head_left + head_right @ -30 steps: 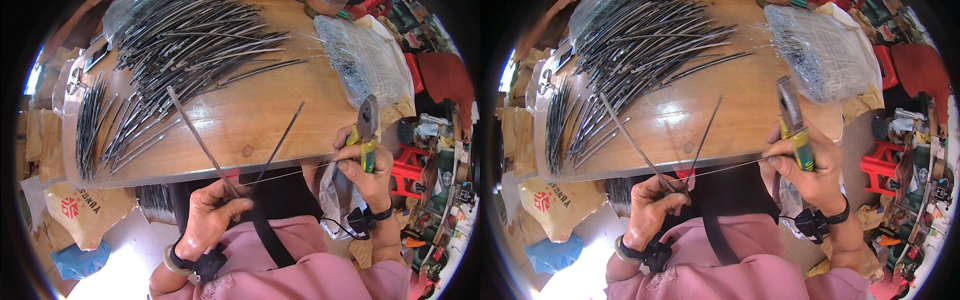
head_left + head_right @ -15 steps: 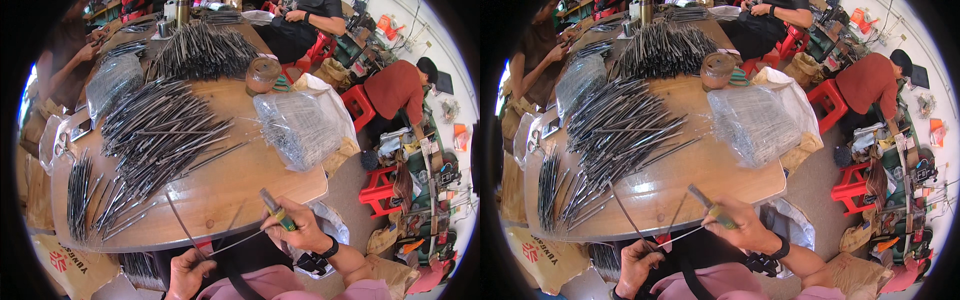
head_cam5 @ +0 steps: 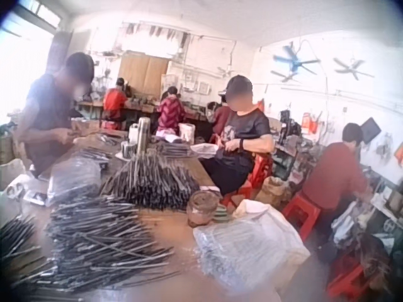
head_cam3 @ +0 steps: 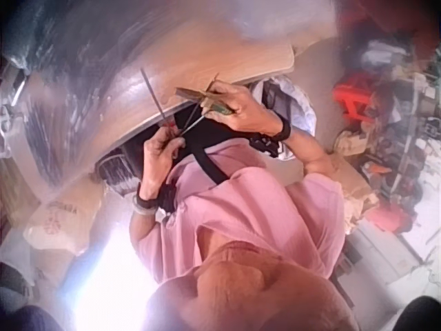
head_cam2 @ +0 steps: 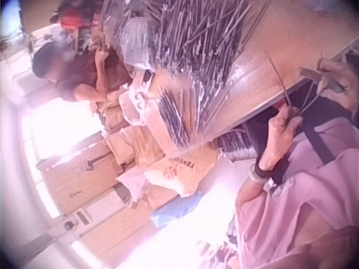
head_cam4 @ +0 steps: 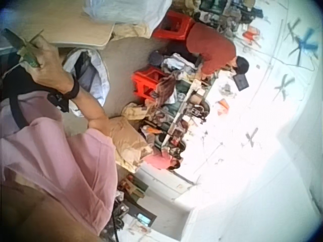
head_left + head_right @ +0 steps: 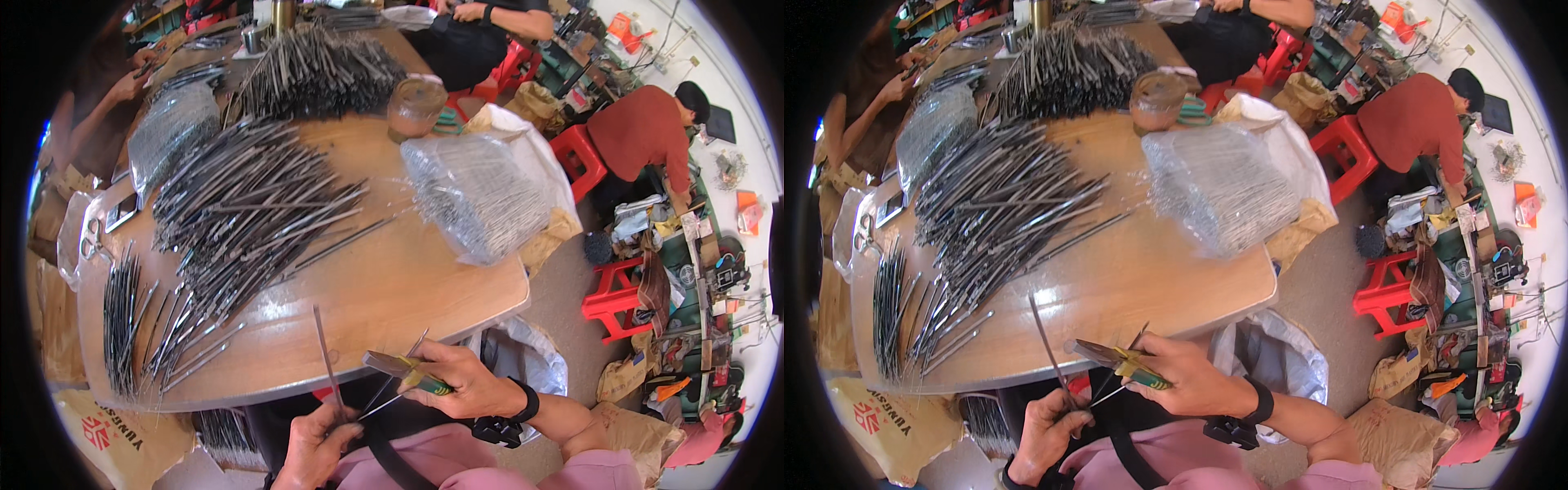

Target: The person uses pliers to bend long metal strips at a workbench, handling each strip individually and adding it to a pile.

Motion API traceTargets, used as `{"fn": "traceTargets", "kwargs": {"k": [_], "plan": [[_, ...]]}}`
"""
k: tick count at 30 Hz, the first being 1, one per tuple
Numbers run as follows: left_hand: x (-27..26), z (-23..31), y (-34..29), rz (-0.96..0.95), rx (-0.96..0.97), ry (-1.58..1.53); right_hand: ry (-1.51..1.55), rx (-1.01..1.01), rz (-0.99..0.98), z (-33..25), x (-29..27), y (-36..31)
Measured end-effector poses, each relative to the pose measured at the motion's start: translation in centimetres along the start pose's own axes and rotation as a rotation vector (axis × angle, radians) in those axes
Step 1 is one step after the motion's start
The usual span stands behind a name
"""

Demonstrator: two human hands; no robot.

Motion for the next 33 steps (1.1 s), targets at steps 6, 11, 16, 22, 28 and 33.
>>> {"fn": "traceTargets", "kwargs": {"k": [6,11,16,22,28,33], "plan": [[-0.6,-1.2,-0.6,-0.028,-0.175,-0.206,0.248,0.237,0.168,1.8,1.8,1.2],[-0.7,-1.9,-0.3,-0.082,-0.221,-0.261,0.096,0.14,0.072,2.1,1.8,1.0],[-0.4,-2.9,0.1,-0.131,-0.211,-0.211,-0.378,-0.056,0.046,-1.4,0.7,1.4],[-0.1,-2.9,-0.1,-0.18,-0.207,-0.194,-0.541,-0.17,-0.121,-2.0,0.7,3.1],[-0.1,-2.9,-0.4,-0.161,-0.196,-0.209,-0.525,-0.195,-0.117,-0.8,2.1,3.2],[-2.1,-0.3,-0.7,-0.214,-0.144,-0.096,-0.544,-0.186,-0.146,-1.2,2.2,2.6]]}}
Point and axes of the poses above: each hand's wrist, its own y-axis towards the middle knuckle, its own x-axis out of the palm, z = x × y, the point moved 6 cm from there along y, towards the middle knuckle, and after that the axes turned 7 degrees about -z, right-handed, at the moved point
